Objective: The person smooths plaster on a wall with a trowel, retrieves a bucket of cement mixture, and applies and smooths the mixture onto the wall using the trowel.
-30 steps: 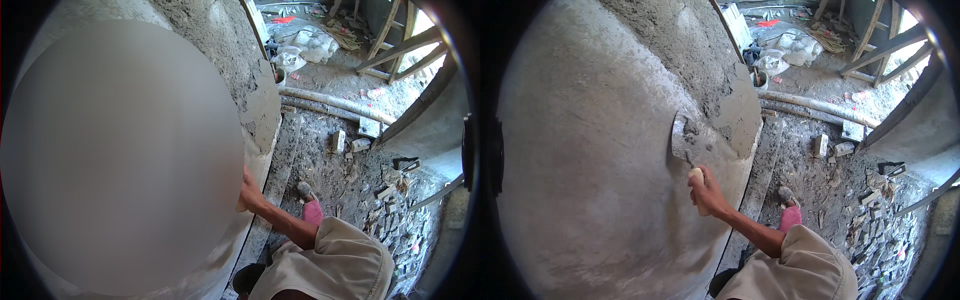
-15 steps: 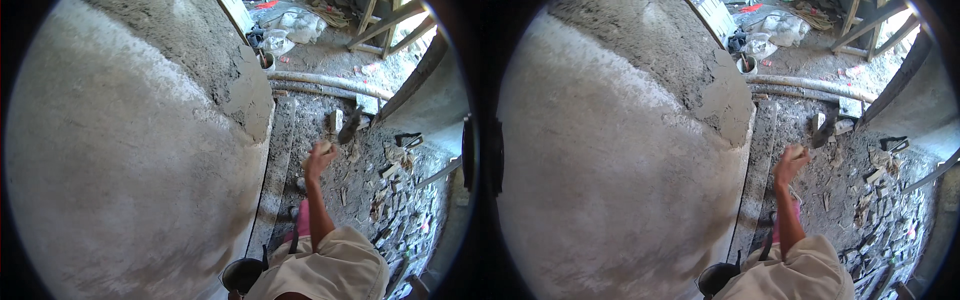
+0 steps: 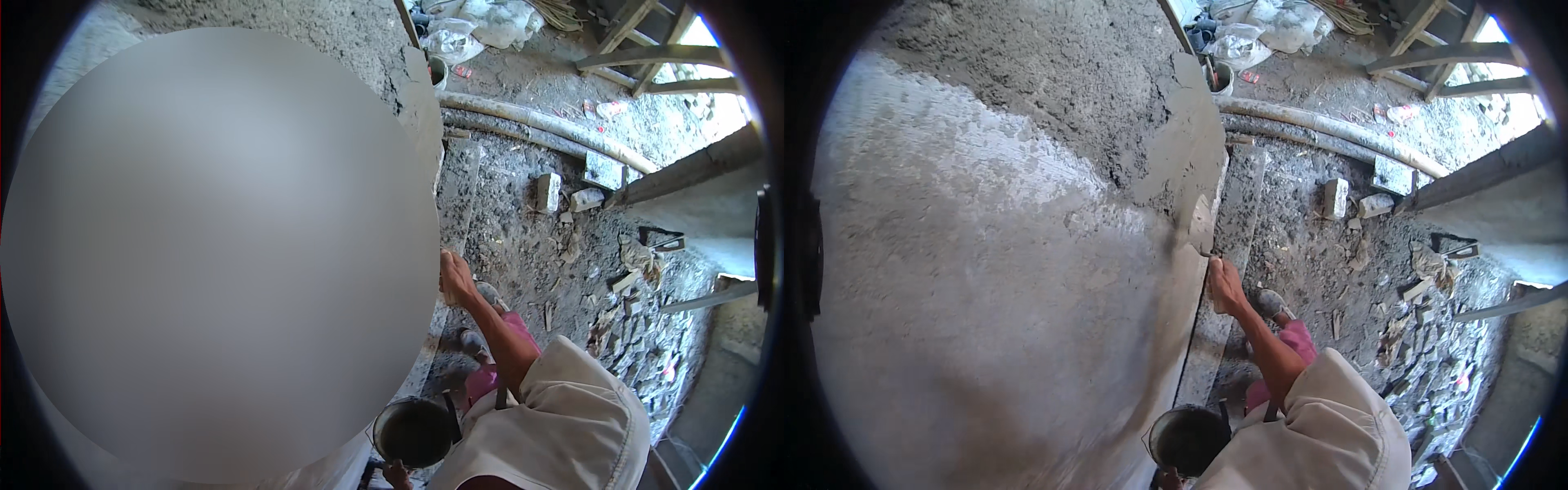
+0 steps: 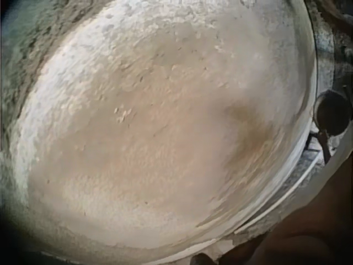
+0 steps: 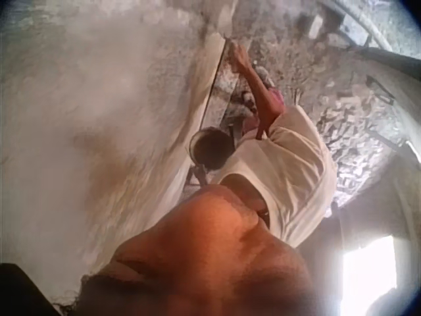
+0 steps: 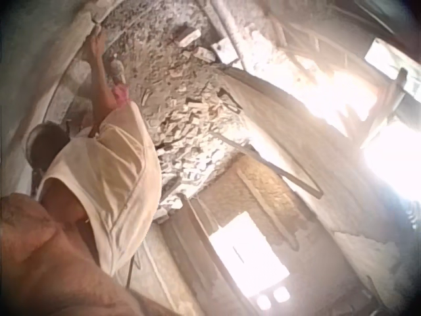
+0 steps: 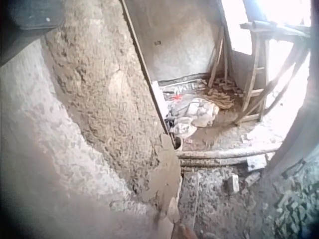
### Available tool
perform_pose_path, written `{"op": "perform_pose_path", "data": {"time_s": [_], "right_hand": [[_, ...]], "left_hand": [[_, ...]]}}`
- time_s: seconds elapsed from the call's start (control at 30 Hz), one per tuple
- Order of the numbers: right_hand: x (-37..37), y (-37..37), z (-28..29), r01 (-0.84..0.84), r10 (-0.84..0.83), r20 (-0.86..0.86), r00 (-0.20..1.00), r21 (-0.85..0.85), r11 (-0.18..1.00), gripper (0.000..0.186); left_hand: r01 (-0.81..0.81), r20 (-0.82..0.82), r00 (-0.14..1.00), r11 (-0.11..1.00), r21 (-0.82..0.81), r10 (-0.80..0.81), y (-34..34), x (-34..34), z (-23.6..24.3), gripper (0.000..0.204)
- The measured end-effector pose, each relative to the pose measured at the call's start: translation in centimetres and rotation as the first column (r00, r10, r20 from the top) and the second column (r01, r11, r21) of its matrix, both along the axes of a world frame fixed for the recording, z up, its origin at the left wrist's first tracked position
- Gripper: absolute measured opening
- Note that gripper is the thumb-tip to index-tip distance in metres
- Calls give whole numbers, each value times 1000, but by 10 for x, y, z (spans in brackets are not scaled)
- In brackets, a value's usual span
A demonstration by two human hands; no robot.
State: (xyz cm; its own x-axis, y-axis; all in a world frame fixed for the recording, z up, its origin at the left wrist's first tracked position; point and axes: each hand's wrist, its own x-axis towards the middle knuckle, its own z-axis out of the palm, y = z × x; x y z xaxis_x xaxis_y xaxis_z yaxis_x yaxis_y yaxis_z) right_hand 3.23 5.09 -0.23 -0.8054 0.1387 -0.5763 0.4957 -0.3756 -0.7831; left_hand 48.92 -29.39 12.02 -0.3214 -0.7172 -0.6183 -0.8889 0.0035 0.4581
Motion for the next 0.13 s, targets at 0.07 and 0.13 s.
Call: {"op": "perform_pose_path", "data": {"time_s": [0.07, 0.13], "right_hand": [[-16, -5, 42, -38, 41, 35, 999, -71, 997, 41], [-40, 0, 64, -36, 47, 59, 997, -182, 983, 42]], "left_hand": [[-38, 5, 999, 999, -2, 38, 7, 12, 1, 35], [-42, 8, 999, 999, 17, 42, 16, 8, -4, 36]]}}
